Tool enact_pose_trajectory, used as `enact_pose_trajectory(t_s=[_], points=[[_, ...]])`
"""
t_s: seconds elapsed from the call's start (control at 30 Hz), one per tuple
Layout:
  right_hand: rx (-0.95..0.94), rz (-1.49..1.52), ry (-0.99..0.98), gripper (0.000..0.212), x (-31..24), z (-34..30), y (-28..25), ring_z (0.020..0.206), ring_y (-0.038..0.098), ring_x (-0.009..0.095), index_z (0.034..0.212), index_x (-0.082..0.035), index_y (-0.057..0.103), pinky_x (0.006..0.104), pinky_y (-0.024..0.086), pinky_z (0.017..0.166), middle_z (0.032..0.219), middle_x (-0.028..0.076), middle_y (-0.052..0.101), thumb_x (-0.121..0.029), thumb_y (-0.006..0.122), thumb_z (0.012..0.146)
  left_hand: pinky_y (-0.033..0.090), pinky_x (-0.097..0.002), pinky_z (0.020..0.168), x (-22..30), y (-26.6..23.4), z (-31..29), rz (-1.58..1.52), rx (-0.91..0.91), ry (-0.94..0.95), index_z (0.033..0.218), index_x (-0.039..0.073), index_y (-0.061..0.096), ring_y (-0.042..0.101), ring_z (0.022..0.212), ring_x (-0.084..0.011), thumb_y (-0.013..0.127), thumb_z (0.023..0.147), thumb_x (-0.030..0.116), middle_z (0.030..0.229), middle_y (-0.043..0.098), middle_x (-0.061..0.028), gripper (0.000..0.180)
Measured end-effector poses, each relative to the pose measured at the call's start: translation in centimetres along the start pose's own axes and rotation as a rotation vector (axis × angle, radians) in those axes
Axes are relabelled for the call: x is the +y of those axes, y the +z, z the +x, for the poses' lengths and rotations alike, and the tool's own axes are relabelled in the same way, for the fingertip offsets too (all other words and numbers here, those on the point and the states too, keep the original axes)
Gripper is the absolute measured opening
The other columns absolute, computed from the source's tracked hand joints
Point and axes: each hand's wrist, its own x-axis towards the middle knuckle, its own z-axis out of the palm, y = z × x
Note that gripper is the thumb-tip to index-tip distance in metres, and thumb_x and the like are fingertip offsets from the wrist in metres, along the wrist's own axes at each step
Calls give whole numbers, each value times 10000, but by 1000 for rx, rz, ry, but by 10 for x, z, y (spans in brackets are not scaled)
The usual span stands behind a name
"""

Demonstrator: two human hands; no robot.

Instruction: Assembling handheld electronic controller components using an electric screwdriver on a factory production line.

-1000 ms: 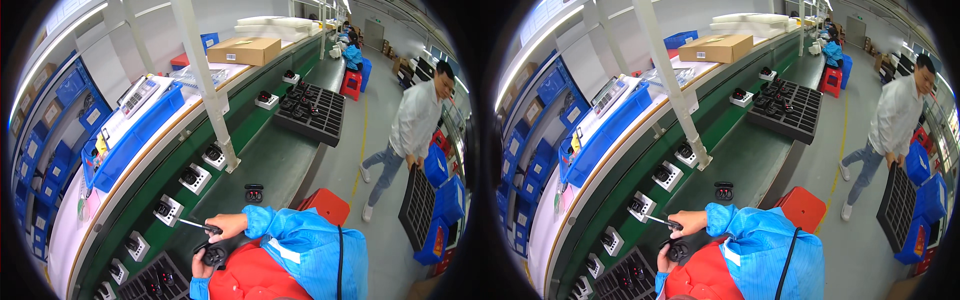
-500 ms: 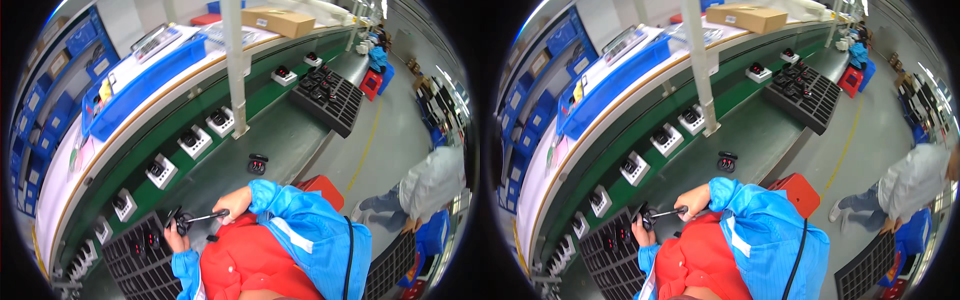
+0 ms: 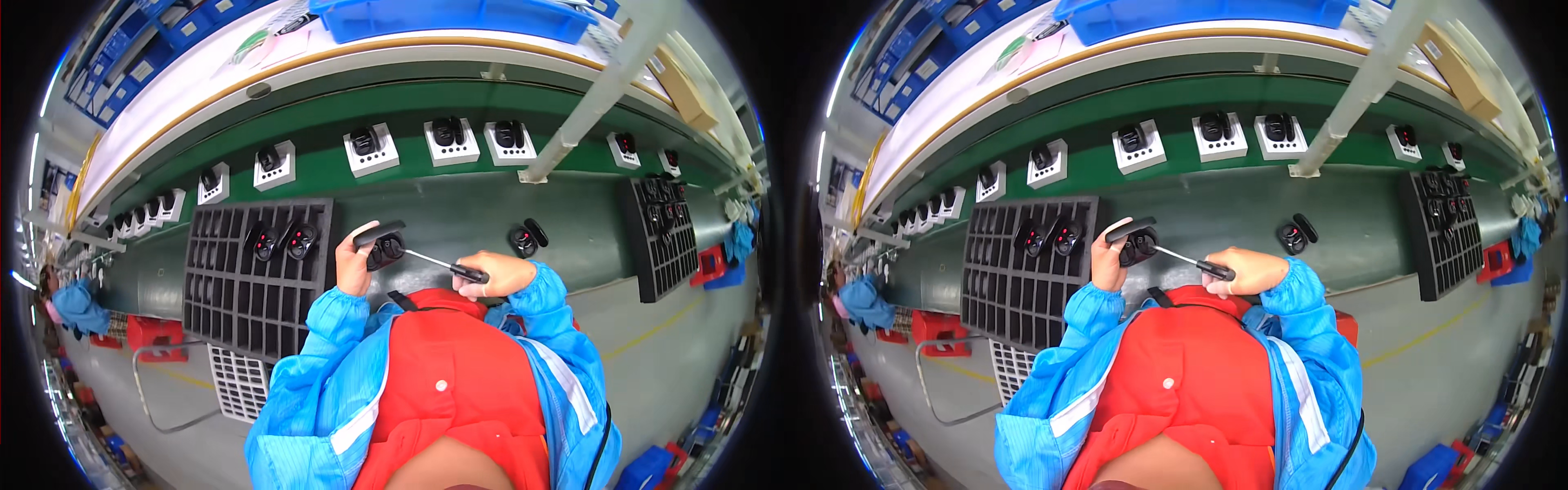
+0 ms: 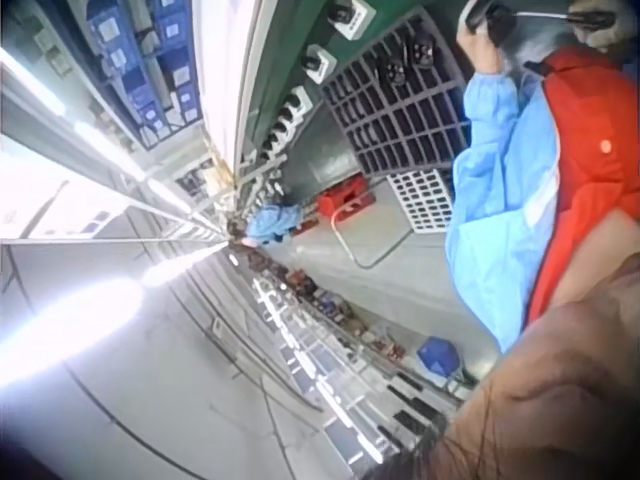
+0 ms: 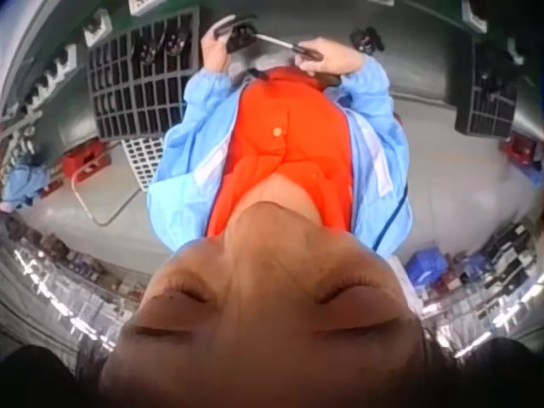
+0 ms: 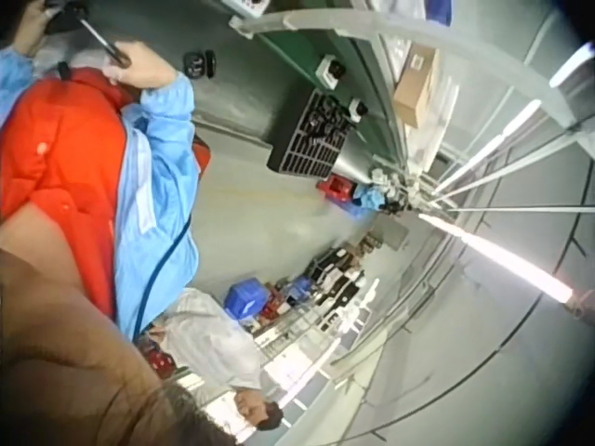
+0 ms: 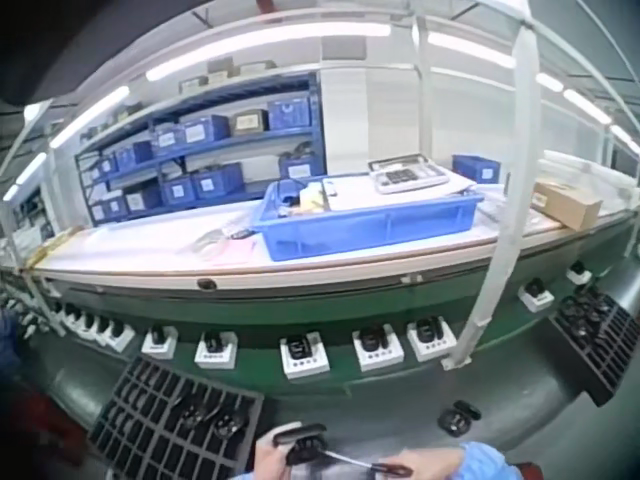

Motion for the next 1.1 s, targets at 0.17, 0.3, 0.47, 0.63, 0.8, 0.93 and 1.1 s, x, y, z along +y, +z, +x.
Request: enact_pose_trajectory(t_s=[0.17, 0.3, 0.47, 0.63, 0.8, 0.93, 1.1], points=[[-13, 19, 11, 169, 6, 6, 1, 643, 558, 156, 876, 1, 560, 306, 449, 616, 700, 78, 611, -139, 592, 787, 531, -324, 769, 2, -4, -4, -6, 15, -39, 1090, -24, 566, 631, 881, -211, 562, 866, 84, 995, 630, -141, 249], [-43, -46, 50, 169, 2, 9, 4, 662, 574, 149, 884, 3, 561, 303, 455, 623, 698, 82, 606, -130, 598, 787, 526, -306, 774, -8, -7, -3, 20, 29, -23, 1088, -23, 568, 630, 876, -201, 560, 864, 80, 988, 631, -134, 246], [137, 90, 61, 187, 3, -1, -8, 669, 583, 137, 886, 6, 566, 278, 463, 626, 728, 75, 617, -120, 632, 764, 516, -296, 767, -13, -9, 0, -30, 87, -75, 1072, -25, 577, 627, 861, -183, 542, 860, 53, 961, 634, -116, 228], [774, -425, 9, 286, 13, 38, 15, 711, 574, 267, 894, -5, 540, 335, 455, 655, 790, 125, 571, -127, 699, 690, 461, -241, 729, -26, 5, -3, 69, -64, -303, 1013, -3, 618, 579, 808, -106, 591, 826, 72, 882, 636, -36, 203], [705, -526, -32, 331, 30, 62, 30, 808, 540, 415, 899, 14, 505, 451, 436, 684, 807, 211, 553, -122, 700, 669, 484, -257, 736, -35, 32, -15, 39, -277, -449, 989, -7, 618, 600, 816, -116, 570, 836, 85, 883, 646, -49, 185], [649, -531, 92, 298, 43, 63, 24, 763, 571, 424, 875, 28, 512, 481, 453, 676, 789, 239, 590, -154, 656, 689, 486, -267, 721, -33, 31, -16, 3, -324, -485, 1048, 6, 598, 590, 834, -114, 616, 835, 135, 917, 639, -48, 249], [800, -536, 395, 348, 93, 54, -2, 792, 590, 431, 895, 41, 517, 478, 478, 699, 804, 264, 609, -182, 673, 679, 488, -298, 754, 16, -44, 12, 513, 136, 31, 1018, 21, 622, 608, 821, -145, 655, 801, 166, 917, 652, -74, 263]])
